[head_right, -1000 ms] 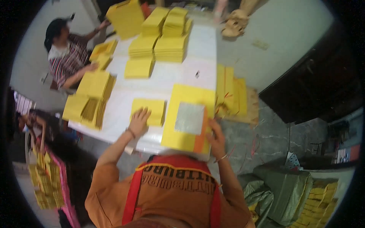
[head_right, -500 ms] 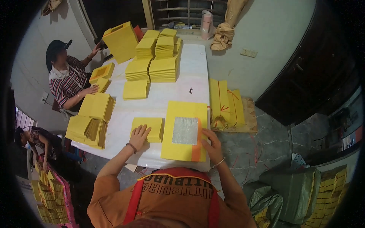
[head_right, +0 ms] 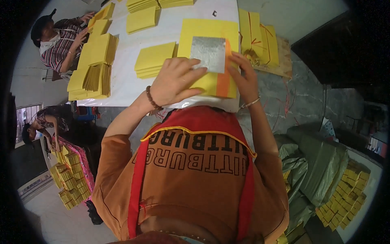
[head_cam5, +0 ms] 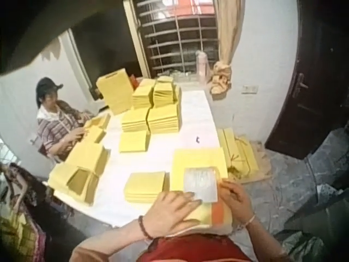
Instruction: Folding and stacking sheets of yellow paper with silver foil centers.
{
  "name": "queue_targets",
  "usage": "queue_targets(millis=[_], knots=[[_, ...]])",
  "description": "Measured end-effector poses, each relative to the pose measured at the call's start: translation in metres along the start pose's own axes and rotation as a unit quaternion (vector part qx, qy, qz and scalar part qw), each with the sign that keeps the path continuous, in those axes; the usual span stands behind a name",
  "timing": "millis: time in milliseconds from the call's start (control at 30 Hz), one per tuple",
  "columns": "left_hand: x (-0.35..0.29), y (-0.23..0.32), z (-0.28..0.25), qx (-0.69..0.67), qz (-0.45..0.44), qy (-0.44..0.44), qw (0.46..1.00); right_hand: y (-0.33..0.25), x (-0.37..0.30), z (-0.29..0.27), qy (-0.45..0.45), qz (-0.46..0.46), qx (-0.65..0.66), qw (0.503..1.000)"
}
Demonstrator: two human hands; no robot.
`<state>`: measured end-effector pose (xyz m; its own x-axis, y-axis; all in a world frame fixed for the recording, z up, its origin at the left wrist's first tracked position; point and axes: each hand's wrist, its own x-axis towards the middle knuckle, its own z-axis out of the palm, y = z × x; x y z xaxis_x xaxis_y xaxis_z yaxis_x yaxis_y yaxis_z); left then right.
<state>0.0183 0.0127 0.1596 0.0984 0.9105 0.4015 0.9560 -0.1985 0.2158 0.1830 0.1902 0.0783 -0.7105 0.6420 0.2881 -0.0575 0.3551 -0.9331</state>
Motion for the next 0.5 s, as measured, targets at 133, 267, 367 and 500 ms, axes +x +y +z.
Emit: queue_targets(millis=[133,267,367,500], knots=[[-0.005,0.003,0.014,0.007,0.039,-0.072,0.997,-0.010,-0.004,0.001,-0.003,0.001,-0.002,1.000],[-0.006,0.006,0.013,0.031,0.067,-0.078,0.994,-0.003,-0.006,0.001,0.007,-0.006,-0.009,1.000],[-0.004,0.005,0.013,0.014,0.061,-0.058,0.996,-0.004,-0.004,0.002,0.013,0.001,-0.012,1.000],[0.004,-0.001,0.013,-0.108,0.045,-0.044,0.992,-0.005,-0.003,0.001,0.011,0.008,0.009,1.000]])
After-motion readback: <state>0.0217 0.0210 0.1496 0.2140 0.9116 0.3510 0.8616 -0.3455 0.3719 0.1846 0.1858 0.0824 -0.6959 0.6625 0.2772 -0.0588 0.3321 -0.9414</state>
